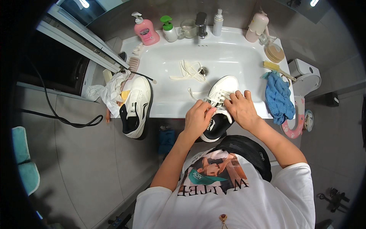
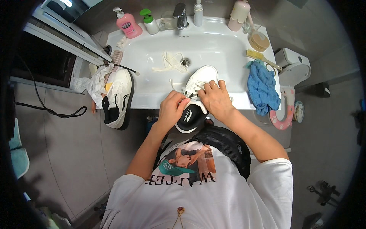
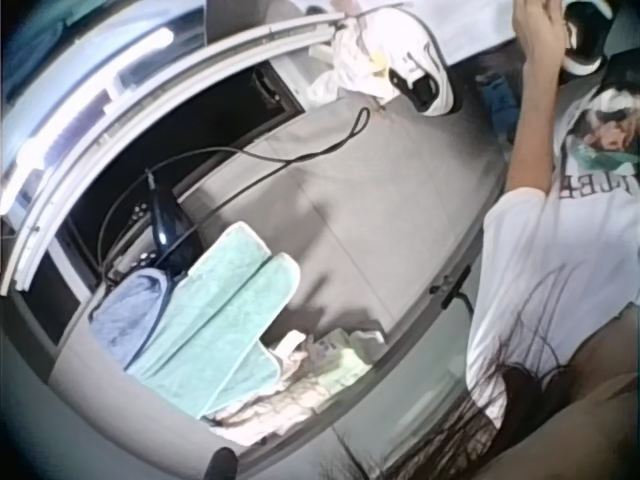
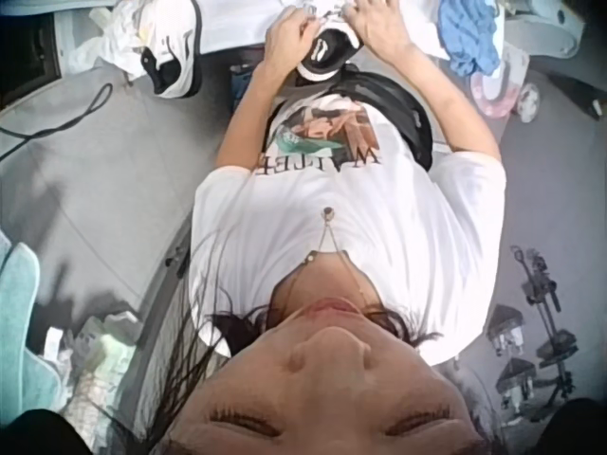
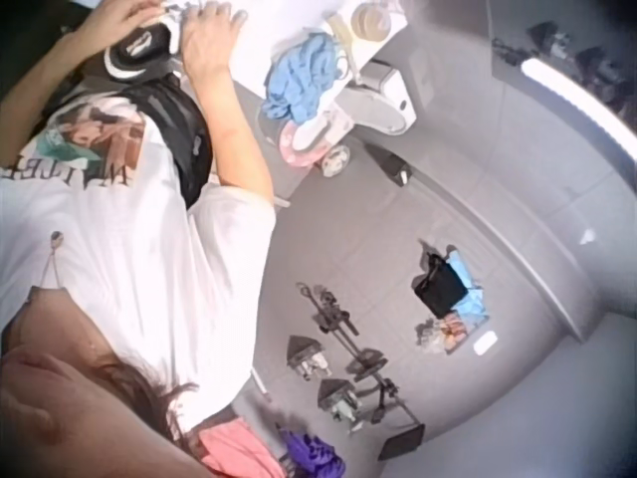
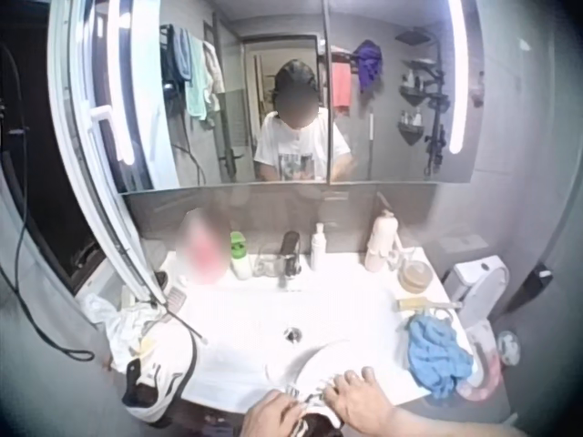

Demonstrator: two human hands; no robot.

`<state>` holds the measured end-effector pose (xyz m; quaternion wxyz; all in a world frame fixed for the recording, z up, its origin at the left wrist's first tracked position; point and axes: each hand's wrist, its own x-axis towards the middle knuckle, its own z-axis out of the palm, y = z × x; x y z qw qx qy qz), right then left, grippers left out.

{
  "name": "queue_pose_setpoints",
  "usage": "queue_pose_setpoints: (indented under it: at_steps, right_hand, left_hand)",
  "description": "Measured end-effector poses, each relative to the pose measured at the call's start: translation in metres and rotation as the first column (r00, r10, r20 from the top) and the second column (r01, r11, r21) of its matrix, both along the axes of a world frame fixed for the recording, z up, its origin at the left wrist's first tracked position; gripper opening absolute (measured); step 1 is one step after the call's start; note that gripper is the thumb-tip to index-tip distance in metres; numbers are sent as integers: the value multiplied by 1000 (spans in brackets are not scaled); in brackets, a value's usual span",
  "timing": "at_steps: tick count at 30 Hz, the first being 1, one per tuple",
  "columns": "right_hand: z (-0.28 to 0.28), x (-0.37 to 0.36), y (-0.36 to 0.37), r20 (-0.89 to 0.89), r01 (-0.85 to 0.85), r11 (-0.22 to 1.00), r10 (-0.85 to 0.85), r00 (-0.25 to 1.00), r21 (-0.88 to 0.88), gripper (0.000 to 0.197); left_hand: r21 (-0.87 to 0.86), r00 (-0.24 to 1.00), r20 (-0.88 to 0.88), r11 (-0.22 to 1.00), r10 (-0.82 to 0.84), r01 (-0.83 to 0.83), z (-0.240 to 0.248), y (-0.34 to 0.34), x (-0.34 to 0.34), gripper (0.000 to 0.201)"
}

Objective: The person laces a pair of white and black sneakers by hand over a bathroom sink, first unlacing one shoe and then re-threading and tying the laces on both shoes.

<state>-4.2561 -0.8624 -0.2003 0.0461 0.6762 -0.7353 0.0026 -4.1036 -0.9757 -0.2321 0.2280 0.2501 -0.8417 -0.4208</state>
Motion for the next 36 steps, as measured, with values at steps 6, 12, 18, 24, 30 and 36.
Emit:
queue_pose_setpoints:
  at_steps: [6,12,18,24,30,36]
  right_hand:
    - [-4,3,-4,-23,-57,998,56,998,-23,10]
    - [-11,-81,54,2,326,902,-340,941,-282,13]
    - [-1,-82,66,277,500,822,-431,859,-271,24]
    - [-6,-15,4,729,345,936,-288,621,75,15]
    - [-17,-1,-9,357,185,980,-147,922,-75,9]
    - [-22,-12,-16,527,145,989,-133,839,19,7]
  left_hand:
    - [-342,992,126,939,9,35,-5,-5,-7,14]
    - [-394,990,70,915,120,-83,-15,3,-2,13]
    - [-443,994,-4,890,113,-103,-18,10,4,11]
    - [-448,995,-17,889,94,-92,-18,15,10,10]
    - [-463,994,-12,880,108,-101,-12,19,11,12]
    - [-446,990,-31,884,138,-137,-5,22,14,14]
